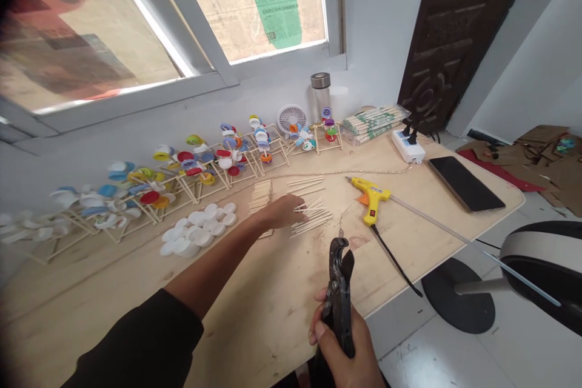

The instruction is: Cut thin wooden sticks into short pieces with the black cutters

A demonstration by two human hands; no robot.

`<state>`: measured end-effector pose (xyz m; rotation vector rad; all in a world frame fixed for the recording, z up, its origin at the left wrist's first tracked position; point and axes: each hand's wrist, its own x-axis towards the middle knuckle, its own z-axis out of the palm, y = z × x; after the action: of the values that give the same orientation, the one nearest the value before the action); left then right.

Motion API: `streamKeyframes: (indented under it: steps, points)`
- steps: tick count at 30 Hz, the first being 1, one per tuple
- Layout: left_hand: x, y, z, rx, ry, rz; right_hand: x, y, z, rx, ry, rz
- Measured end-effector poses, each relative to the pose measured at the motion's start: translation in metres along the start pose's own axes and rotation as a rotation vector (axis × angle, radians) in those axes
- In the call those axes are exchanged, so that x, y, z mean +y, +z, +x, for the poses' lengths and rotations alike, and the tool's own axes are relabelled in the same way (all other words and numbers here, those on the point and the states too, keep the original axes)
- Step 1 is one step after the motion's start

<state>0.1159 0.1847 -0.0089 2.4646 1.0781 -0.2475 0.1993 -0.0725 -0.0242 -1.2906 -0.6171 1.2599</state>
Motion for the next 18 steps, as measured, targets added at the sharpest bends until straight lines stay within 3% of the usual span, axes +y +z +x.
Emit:
streamKeyframes:
  steps: [14, 18]
  points:
    - [-0.002, 0.007, -0.01, 0.063, 0.01, -0.059, -0.005, -0.002, 0.0, -0.006, -0.029, -0.063]
    - [-0.004, 0.008, -0.013, 0.083, 0.003, -0.101, -0.007, -0.006, -0.001, -0.071, -0.008, -0.086]
